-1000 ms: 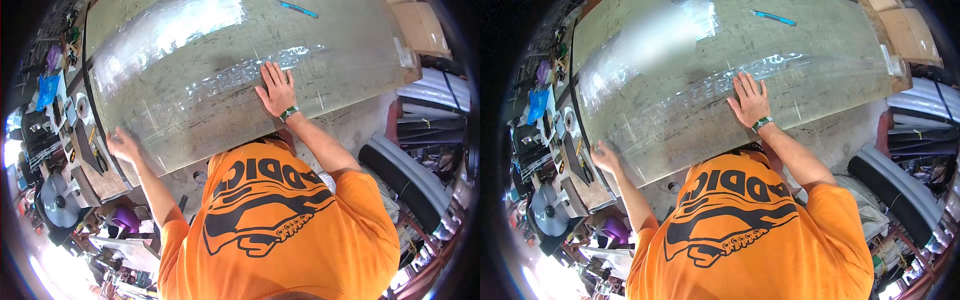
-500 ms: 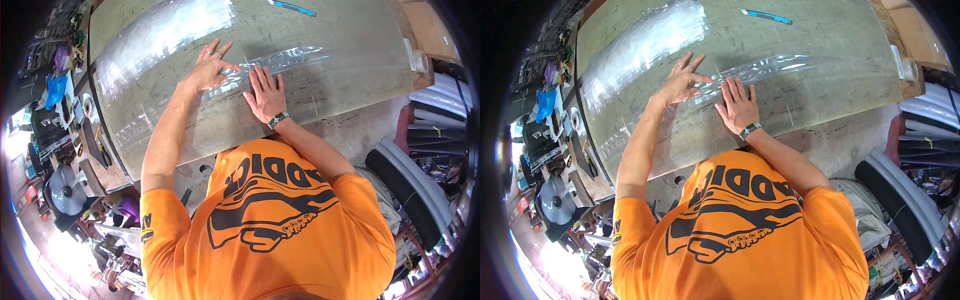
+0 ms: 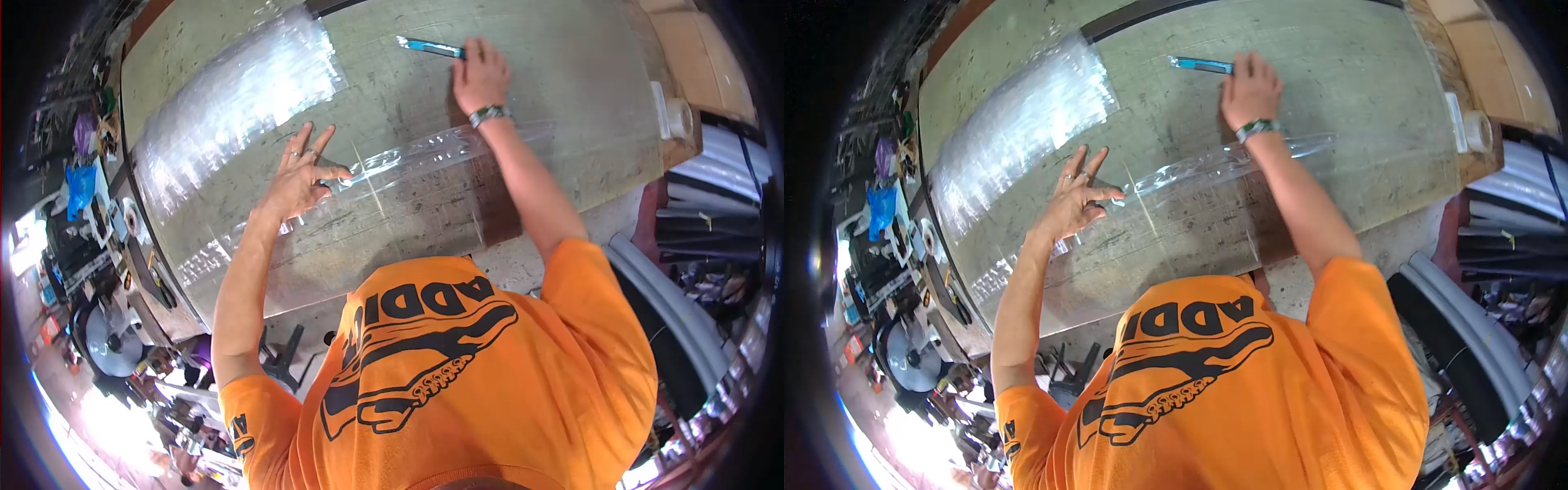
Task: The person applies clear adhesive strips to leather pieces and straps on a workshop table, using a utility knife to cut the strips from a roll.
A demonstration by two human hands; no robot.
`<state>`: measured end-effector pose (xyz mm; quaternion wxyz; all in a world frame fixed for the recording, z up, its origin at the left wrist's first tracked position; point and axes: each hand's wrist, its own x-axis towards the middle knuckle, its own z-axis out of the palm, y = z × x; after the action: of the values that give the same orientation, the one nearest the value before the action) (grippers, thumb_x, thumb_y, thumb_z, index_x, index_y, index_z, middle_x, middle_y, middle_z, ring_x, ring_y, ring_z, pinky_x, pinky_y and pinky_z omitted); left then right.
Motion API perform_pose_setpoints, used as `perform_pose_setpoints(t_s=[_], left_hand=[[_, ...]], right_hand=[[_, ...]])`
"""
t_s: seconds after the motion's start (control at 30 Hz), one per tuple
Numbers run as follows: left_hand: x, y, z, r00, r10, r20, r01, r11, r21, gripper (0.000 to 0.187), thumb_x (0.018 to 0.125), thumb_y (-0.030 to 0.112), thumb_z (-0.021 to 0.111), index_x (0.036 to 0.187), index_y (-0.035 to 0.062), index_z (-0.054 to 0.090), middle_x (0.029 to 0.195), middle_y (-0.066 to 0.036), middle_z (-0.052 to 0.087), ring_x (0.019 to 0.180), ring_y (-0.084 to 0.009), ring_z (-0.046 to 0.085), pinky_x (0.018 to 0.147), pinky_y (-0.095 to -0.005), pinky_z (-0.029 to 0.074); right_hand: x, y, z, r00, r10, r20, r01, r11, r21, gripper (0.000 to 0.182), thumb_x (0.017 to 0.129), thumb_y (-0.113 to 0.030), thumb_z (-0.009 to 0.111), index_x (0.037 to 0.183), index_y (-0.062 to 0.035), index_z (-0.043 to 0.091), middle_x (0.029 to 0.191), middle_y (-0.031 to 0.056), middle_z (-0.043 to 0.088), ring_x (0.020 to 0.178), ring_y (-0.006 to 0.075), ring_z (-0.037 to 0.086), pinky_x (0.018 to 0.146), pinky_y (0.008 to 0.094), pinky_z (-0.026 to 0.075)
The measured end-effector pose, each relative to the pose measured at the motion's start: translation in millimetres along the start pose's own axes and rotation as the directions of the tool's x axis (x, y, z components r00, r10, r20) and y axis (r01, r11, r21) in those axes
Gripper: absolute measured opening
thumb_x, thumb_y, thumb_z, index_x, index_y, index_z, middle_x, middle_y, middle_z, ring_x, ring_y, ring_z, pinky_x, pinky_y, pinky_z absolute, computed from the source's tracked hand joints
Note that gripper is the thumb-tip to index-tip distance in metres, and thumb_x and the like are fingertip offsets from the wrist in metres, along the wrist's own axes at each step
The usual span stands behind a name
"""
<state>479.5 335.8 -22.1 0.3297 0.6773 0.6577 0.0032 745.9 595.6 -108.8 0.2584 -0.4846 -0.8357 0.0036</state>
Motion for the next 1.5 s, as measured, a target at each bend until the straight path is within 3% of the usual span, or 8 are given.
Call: perform_pose_setpoints(t_s=[0.2,0.33,0.47,0.73,0.93,1.03,1.23,1.5], left_hand=[[-1,-13,4,0.996,0.051,-0.069,-0.054,0.998,-0.040,0.052,0.076,0.005,0.081,0.117,0.0367,0.075,0.170,0.005,0.019,0.158,-0.0299,0.006,0.130,-0.0504,0.011],[0,-13,5,0.997,0.043,-0.063,-0.044,0.999,-0.017,0.053,0.076,0.006,0.081,0.118,0.0376,0.074,0.170,0.006,0.018,0.158,-0.0277,0.005,0.131,-0.0491,0.010],[2,-15,8,0.999,0.032,-0.030,-0.032,0.999,-0.011,0.054,0.075,0.009,0.082,0.119,0.0395,0.073,0.170,0.007,0.016,0.158,-0.0263,0.003,0.131,-0.0490,0.009],[3,-23,13,0.995,0.088,-0.036,-0.088,0.996,0.007,0.061,0.070,0.007,0.086,0.121,0.0392,0.073,0.171,0.006,0.013,0.158,-0.0303,0.001,0.130,-0.0519,0.016],[2,-27,13,0.993,0.114,-0.025,-0.113,0.993,0.045,0.059,0.074,0.011,0.085,0.124,0.0405,0.072,0.171,0.004,0.012,0.158,-0.0331,0.000,0.129,-0.0537,0.013],[3,-29,12,0.995,0.098,0.009,-0.098,0.995,0.022,0.056,0.077,0.014,0.084,0.125,0.0406,0.071,0.172,0.003,0.011,0.158,-0.0340,0.000,0.129,-0.0549,0.011],[7,-39,18,0.982,0.185,-0.030,-0.183,0.981,0.070,0.057,0.078,0.016,0.083,0.127,0.0420,0.070,0.172,-0.001,0.012,0.157,-0.0374,0.003,0.127,-0.0577,0.010],[6,-38,17,0.984,0.181,-0.007,-0.179,0.979,0.094,0.061,0.077,0.018,0.084,0.130,0.0434,0.067,0.172,-0.003,0.011,0.157,-0.0377,0.002,0.127,-0.0587,0.006]], right_hand=[[22,70,8,0.947,-0.121,0.299,0.045,0.968,0.248,0.021,0.087,-0.017,0.075,0.103,-0.0061,0.067,0.105,0.0115,0.070,0.099,0.0298,0.063,0.085,0.0390,0.050],[30,71,-76,0.886,-0.153,0.438,-0.134,0.820,0.557,0.014,0.095,-0.013,0.071,0.101,-0.0028,0.065,0.079,0.0026,0.065,0.068,0.0095,0.058,0.062,0.0253,0.046],[41,77,-118,0.841,-0.031,0.540,-0.264,0.848,0.460,0.017,0.095,-0.012,0.071,0.107,-0.0012,0.066,0.077,0.0001,0.064,0.068,0.0066,0.057,0.061,0.0252,0.046],[46,18,-76,0.928,0.246,0.281,-0.353,0.821,0.448,0.035,0.087,-0.037,0.077,0.092,-0.0016,0.075,0.064,0.0035,0.064,0.060,0.0102,0.060,0.059,0.0293,0.049],[5,-17,-67,0.701,0.392,0.595,-0.645,0.705,0.296,0.058,0.095,-0.052,0.058,0.074,0.0005,0.073,0.066,0.0092,0.071,0.056,0.0203,0.069,0.060,0.0342,0.055],[-38,-46,-105,0.730,0.364,0.578,-0.624,0.698,0.350,0.063,0.097,-0.056,0.054,0.076,0.0001,0.074,0.065,0.0090,0.071,0.061,0.0173,0.070,0.062,0.0330,0.055],[-176,-161,-140,0.766,0.161,0.622,-0.619,0.447,0.646,0.036,0.104,-0.033,0.059,0.106,0.0008,0.073,0.084,0.0116,0.074,0.070,0.0200,0.069,0.066,0.0326,0.053],[-193,-206,-67,0.949,0.016,0.316,-0.243,0.676,0.696,0.028,0.103,-0.024,0.058,0.105,0.0013,0.069,0.095,0.0224,0.069,0.085,0.0417,0.067,0.076,0.0426,0.054]])
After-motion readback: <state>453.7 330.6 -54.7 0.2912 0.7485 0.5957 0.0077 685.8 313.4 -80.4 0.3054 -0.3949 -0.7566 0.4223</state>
